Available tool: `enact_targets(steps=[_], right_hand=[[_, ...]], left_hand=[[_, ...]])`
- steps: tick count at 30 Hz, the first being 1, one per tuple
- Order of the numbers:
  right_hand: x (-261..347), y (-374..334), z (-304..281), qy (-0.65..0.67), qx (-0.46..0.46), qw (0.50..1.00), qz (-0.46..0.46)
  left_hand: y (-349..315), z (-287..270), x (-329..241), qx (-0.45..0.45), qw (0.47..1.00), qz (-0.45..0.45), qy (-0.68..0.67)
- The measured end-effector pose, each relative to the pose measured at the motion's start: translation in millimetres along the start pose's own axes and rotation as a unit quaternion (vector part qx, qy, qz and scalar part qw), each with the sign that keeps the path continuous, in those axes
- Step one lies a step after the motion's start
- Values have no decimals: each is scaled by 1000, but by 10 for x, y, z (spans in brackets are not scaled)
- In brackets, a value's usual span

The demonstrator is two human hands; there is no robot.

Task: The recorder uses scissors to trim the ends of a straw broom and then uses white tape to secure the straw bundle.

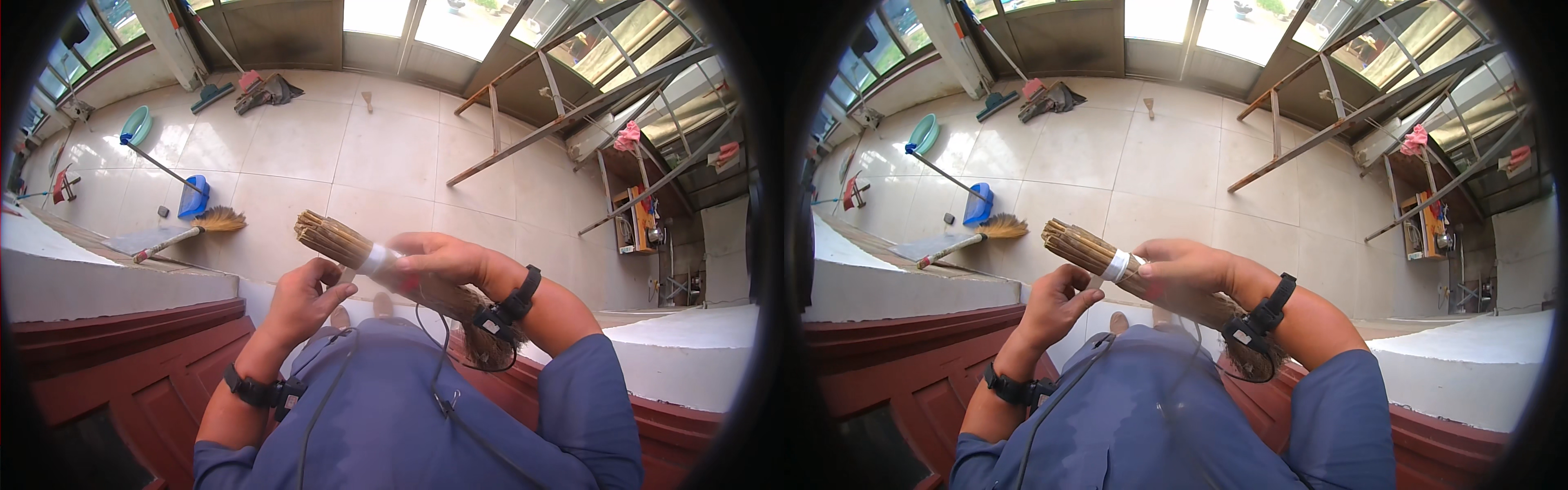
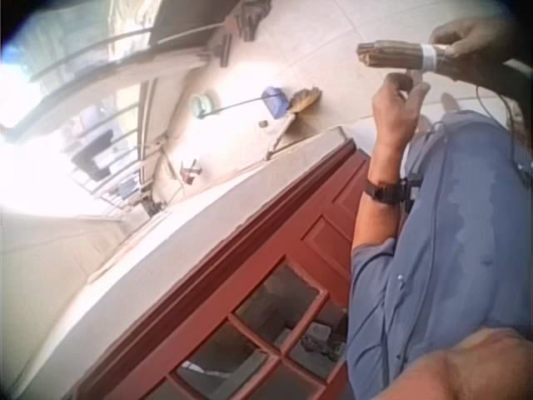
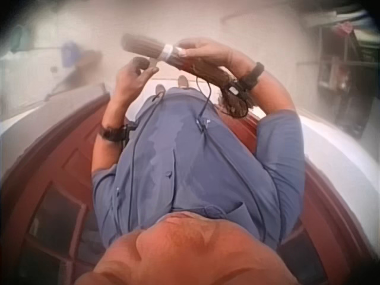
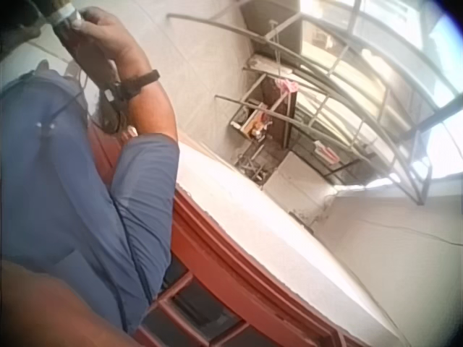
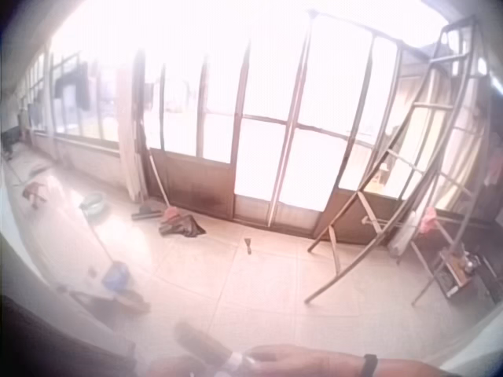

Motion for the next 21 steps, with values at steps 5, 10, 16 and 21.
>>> enact_targets(steps=[5,10,16,21], right_hand=[[-3,0,46,15,-9,1000,1],[69,21,-64,-182,-56,981,-35],[19,4,-73,-91,-32,995,-22],[-21,4,2,1,-6,1000,11]], left_hand=[[16,60,62,14,997,-54,-44],[32,58,53,15,995,-57,-84],[-7,-31,-120,-6,999,-24,-40],[-37,-18,-72,-10,996,-16,-83]])
Point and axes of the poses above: each hand's wrist, its own y-axis towards the middle knuckle, its own z-axis out of the palm, x = y × z, the point moved 10 cm from there along y, towards the middle knuckle
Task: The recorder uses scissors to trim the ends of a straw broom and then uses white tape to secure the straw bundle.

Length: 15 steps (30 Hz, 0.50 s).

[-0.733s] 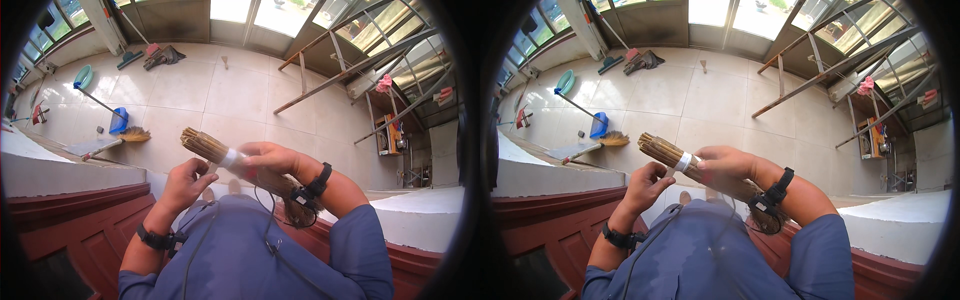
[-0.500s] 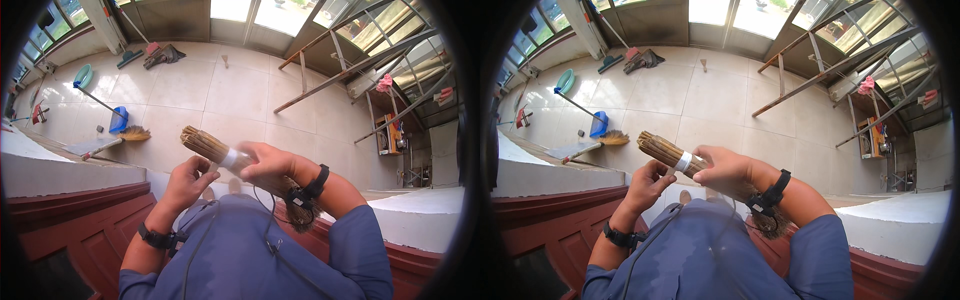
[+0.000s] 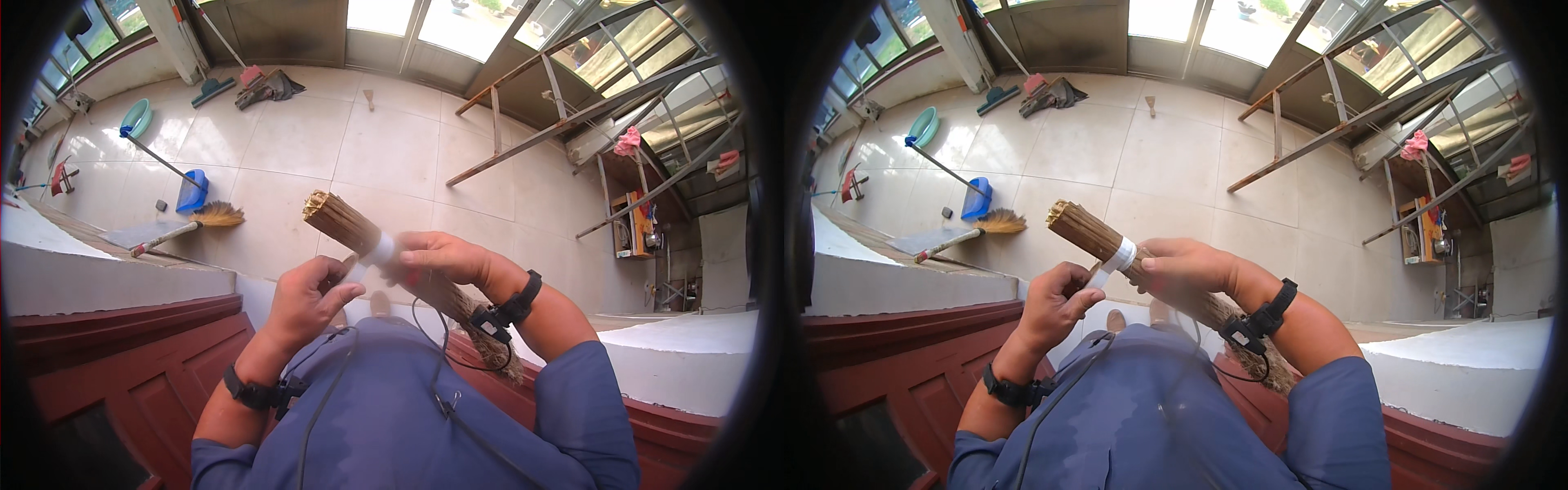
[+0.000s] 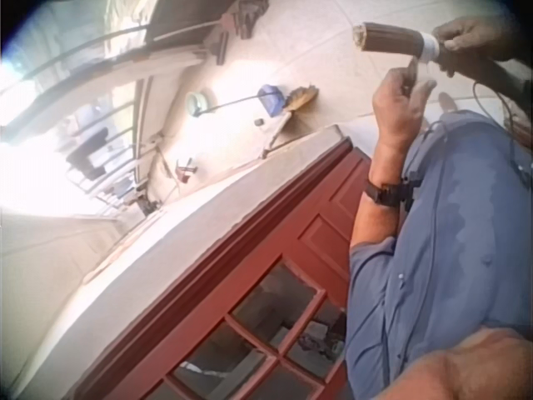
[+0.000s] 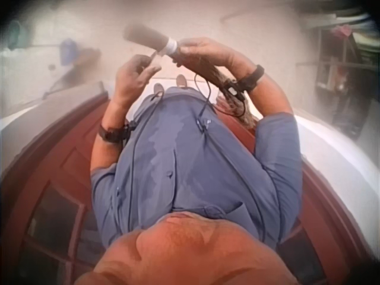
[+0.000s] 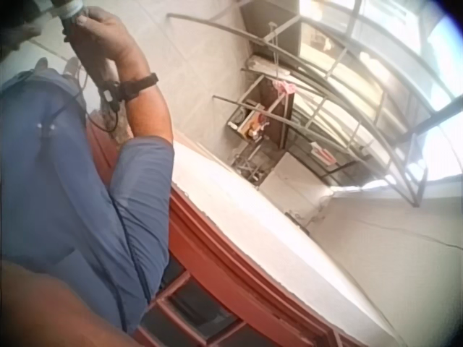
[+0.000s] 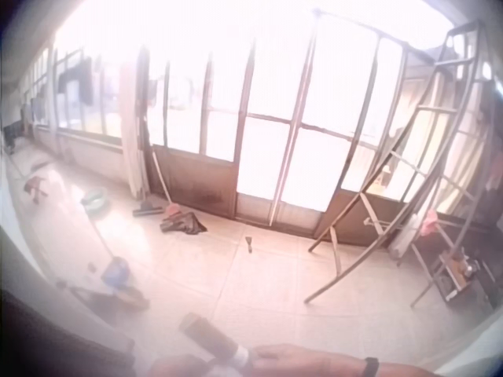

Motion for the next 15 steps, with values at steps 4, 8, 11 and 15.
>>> enact_targets(steps=[4,8,11,15], right_hand=[[-52,13,-7,100,23,995,6],[-119,5,-27,54,24,998,2],[-114,28,-117,-140,-41,989,-26],[-61,-1,-51,-112,-61,992,8]], left_hand=[[-32,78,9,44,997,-16,-66],[-44,127,-129,82,988,18,-130],[-51,108,-164,82,993,39,-78],[-81,75,-211,78,993,93,5]])
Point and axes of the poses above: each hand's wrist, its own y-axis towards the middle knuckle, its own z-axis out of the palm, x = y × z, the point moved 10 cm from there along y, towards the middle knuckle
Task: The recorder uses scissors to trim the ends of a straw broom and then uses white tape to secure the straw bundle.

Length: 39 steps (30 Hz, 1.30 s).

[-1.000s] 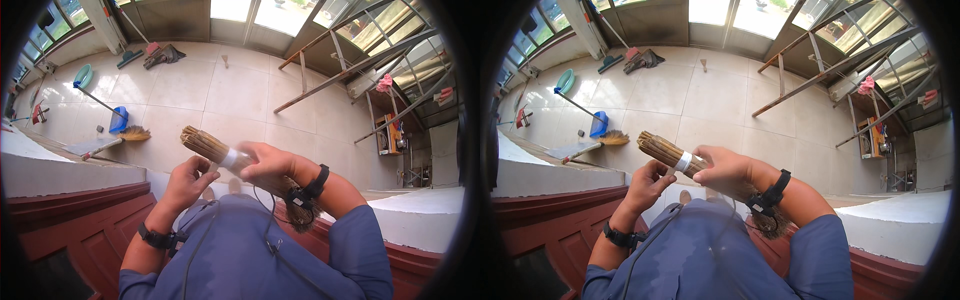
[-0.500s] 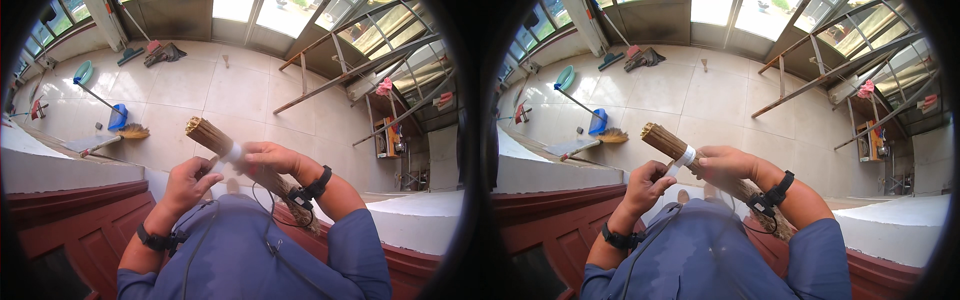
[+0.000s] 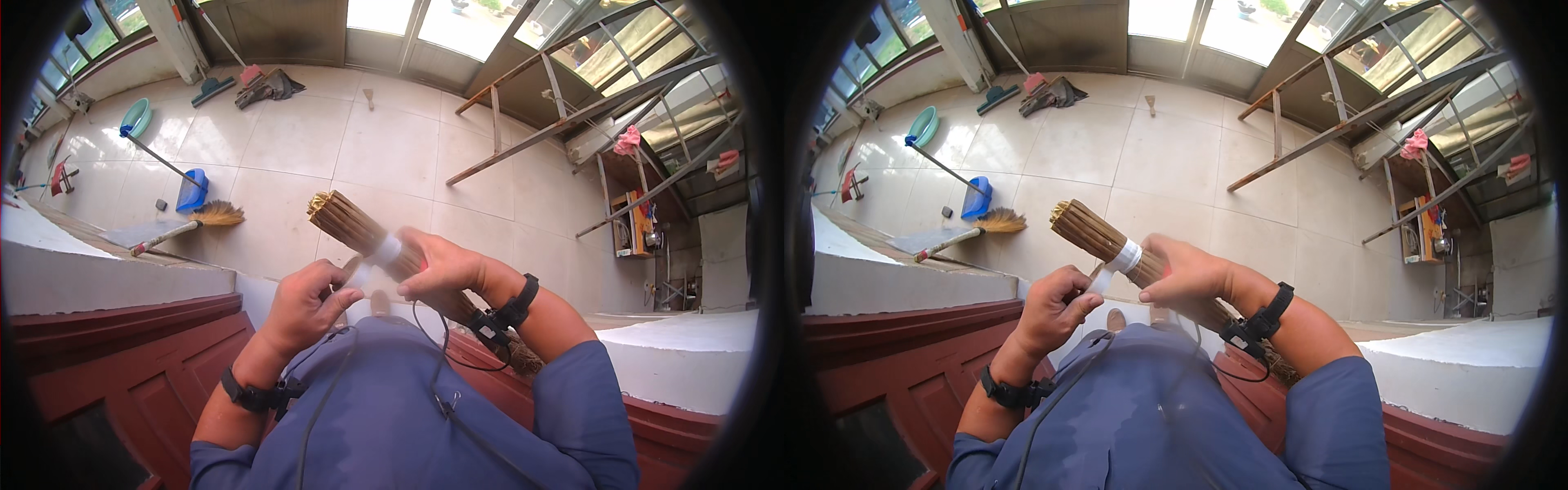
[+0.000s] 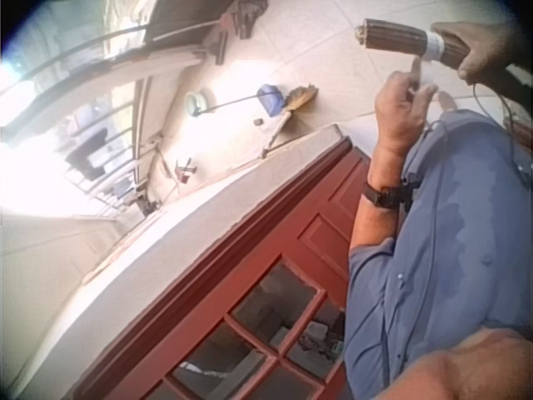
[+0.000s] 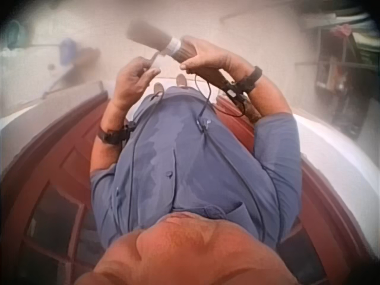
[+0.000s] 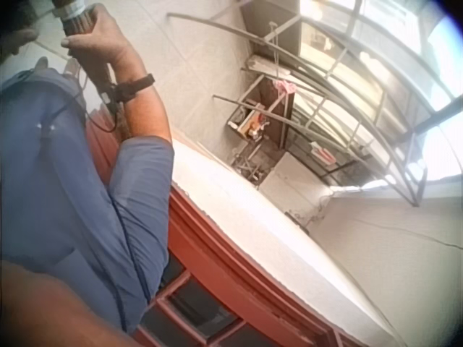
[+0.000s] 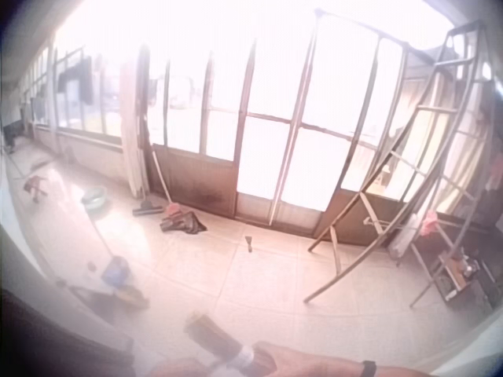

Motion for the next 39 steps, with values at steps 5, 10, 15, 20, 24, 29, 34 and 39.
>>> enact_targets(steps=[5,10,15,20,24,29,34,39], right_hand=[[188,-43,121,49,29,997,-51],[134,-63,194,92,80,992,-9],[56,-42,163,43,100,994,7],[-43,26,121,90,71,993,27],[-14,77,145,80,54,995,23],[44,87,173,-29,2,999,-14],[80,66,55,-138,-18,990,-36],[-115,4,-76,-14,-3,998,66]], left_hand=[[-85,-50,326,-43,988,-137,-50],[-67,-35,357,-57,989,-133,-30],[-74,-36,365,-72,989,-132,-3],[-53,-43,437,-85,989,-110,40],[-33,-19,518,-89,985,-145,29],[-14,17,527,-76,975,-202,-62],[-88,43,541,-47,974,-183,-129],[-81,51,432,-12,987,-86,-134]])
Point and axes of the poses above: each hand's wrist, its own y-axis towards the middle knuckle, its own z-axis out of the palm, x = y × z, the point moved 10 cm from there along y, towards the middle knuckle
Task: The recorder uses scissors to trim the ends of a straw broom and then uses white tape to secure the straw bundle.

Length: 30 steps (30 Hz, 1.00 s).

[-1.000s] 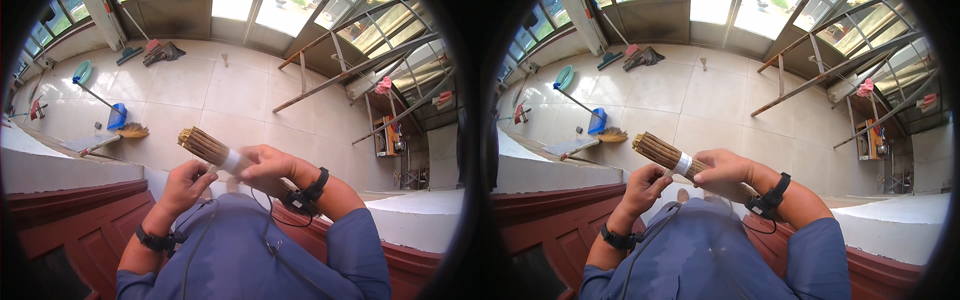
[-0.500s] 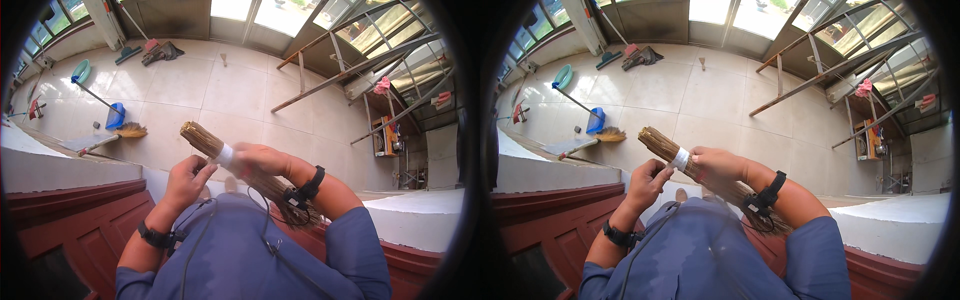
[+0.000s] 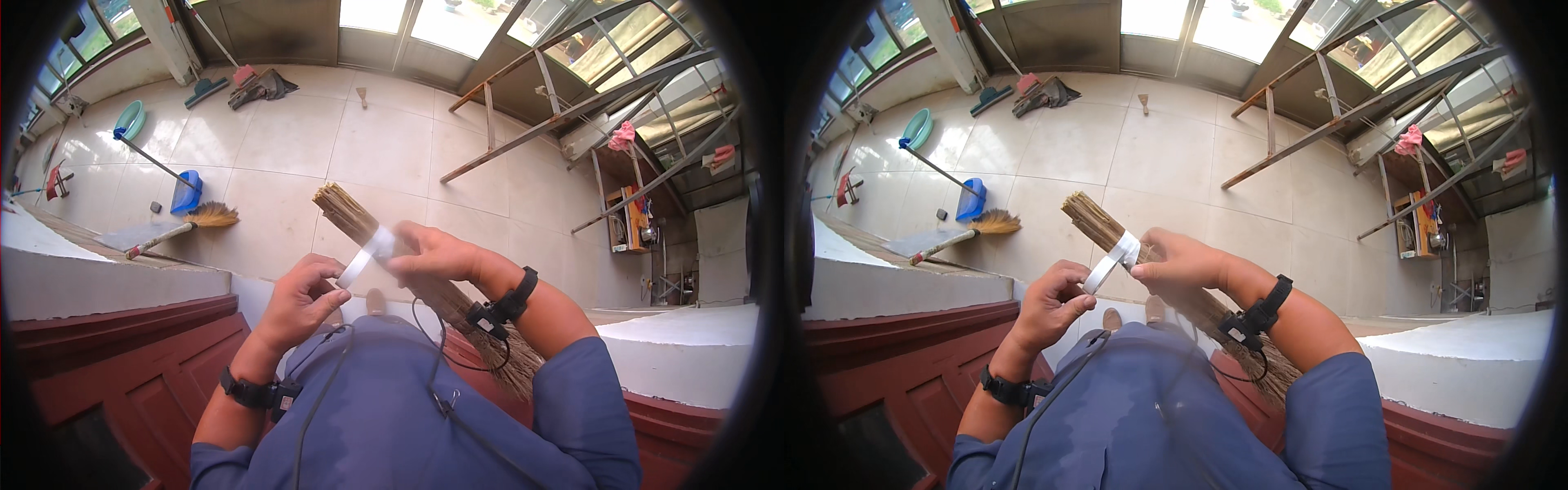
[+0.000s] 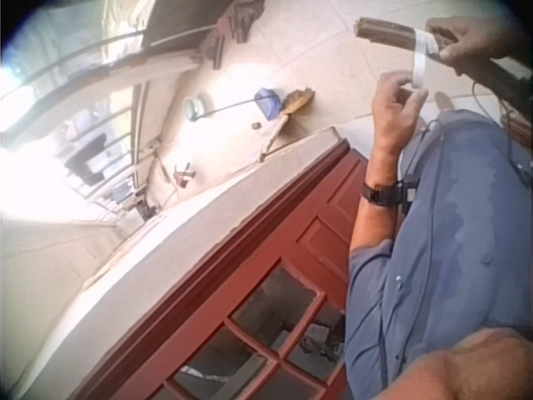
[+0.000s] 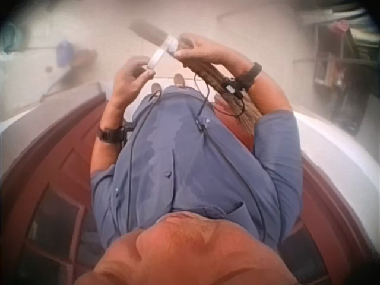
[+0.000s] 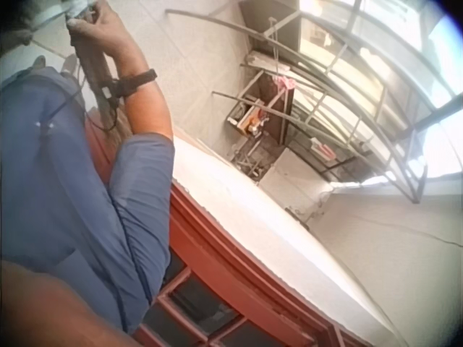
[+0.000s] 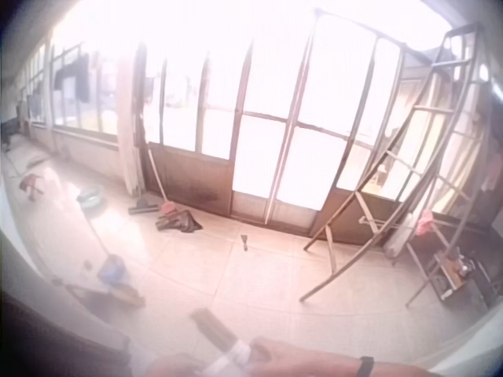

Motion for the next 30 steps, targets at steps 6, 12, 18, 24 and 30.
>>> enact_targets(steps=[6,12,18,24,30], right_hand=[[2,-61,11,75,1,997,-7],[-160,-20,6,128,-19,991,-44],[-98,-53,21,116,-5,993,-7],[-21,-102,110,175,35,984,-5],[175,-177,297,123,124,982,-73]], left_hand=[[105,140,-78,42,999,22,-10],[79,285,-35,101,992,12,-77],[3,118,145,41,997,-14,-67],[-24,50,200,-2,996,-16,-83],[24,55,138,-4,998,-12,-66]])
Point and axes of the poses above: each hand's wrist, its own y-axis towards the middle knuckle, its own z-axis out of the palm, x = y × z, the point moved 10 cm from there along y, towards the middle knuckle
